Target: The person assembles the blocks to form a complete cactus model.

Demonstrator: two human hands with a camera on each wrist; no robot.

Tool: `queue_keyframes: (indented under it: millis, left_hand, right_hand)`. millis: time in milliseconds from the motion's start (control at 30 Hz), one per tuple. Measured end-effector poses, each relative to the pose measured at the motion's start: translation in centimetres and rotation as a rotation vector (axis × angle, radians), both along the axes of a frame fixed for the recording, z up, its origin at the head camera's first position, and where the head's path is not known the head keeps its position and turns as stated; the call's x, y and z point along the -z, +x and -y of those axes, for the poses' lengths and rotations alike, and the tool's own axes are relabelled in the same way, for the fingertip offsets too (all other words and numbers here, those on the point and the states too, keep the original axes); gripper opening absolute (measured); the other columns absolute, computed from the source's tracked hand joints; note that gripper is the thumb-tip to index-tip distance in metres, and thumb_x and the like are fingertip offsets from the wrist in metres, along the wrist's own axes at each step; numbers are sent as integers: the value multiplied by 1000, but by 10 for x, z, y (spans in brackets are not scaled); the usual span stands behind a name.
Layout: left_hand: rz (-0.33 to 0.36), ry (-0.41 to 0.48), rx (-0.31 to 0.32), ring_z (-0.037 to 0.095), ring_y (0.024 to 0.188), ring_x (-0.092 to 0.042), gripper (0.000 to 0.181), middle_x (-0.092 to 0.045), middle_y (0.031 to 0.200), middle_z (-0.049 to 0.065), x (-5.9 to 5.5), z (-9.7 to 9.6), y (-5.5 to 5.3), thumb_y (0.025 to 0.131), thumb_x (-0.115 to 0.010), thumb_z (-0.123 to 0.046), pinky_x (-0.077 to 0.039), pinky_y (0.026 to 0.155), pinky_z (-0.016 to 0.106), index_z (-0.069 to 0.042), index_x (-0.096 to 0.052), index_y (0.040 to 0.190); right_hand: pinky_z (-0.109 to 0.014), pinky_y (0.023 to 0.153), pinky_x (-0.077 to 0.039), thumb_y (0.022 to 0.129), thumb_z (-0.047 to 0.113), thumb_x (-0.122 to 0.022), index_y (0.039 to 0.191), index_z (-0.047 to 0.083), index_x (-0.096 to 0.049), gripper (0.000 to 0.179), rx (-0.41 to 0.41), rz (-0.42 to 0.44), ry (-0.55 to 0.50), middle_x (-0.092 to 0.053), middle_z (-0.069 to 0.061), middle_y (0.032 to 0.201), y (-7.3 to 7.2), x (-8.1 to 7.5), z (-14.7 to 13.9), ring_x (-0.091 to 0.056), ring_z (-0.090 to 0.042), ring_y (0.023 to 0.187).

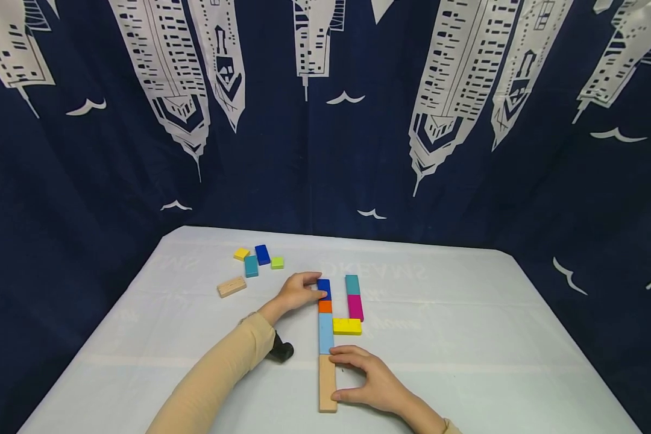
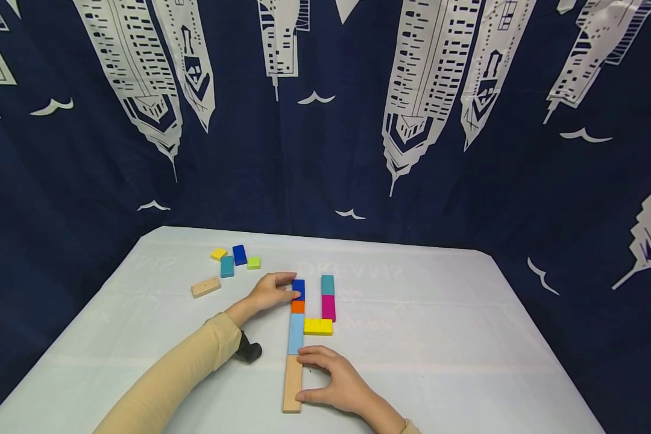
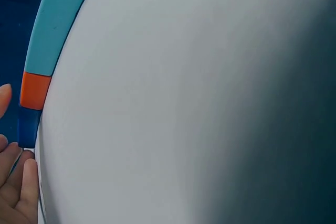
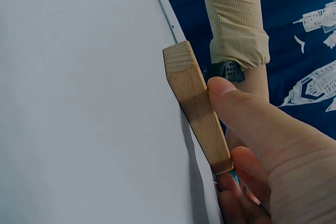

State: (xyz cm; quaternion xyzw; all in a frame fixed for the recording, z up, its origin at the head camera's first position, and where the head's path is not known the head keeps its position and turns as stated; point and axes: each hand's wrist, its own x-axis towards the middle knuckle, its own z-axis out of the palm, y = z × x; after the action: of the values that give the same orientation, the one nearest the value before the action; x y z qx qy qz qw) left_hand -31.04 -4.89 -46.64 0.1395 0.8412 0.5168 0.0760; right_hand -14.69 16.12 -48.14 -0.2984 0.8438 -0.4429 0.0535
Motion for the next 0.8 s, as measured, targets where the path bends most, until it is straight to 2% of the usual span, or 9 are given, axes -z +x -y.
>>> queue_keyframes:
  millis: [300,433,600,800]
  left_hand:
    - [-17,21,-129,23,110,-58,46,-61,122,9,-10,19,-7,82,-73,-19,-48,92,35,-3,-59,123]
    - [-37,22,-193,25,109,-59,45,-62,120,11,-16,35,-14,82,-74,-18,-49,90,35,-2,-60,121]
    - [-75,27,-240,28,109,-58,46,-62,120,14,-22,58,-21,82,-73,-17,-49,89,37,2,-59,121]
    - [-97,24,-294,30,110,-58,47,-60,120,17,-32,86,-24,82,-72,-14,-48,91,38,4,-57,123]
  right_hand:
    - [-30,100,-41,74,42,-77,124,19,-61,57,1,1,-11,-54,6,130,0,1,-1,-51,-12,118]
    - [-30,100,-40,73,42,-78,124,19,-61,58,1,-14,-16,-54,6,130,0,1,-1,-50,-13,118]
    - [-29,101,-40,73,41,-78,123,18,-62,58,-2,-24,-22,-54,5,130,0,2,-1,-50,-13,118]
    - [-29,100,-40,74,41,-78,124,18,-61,57,-5,-36,-23,-54,6,130,0,3,-2,-50,-13,118]
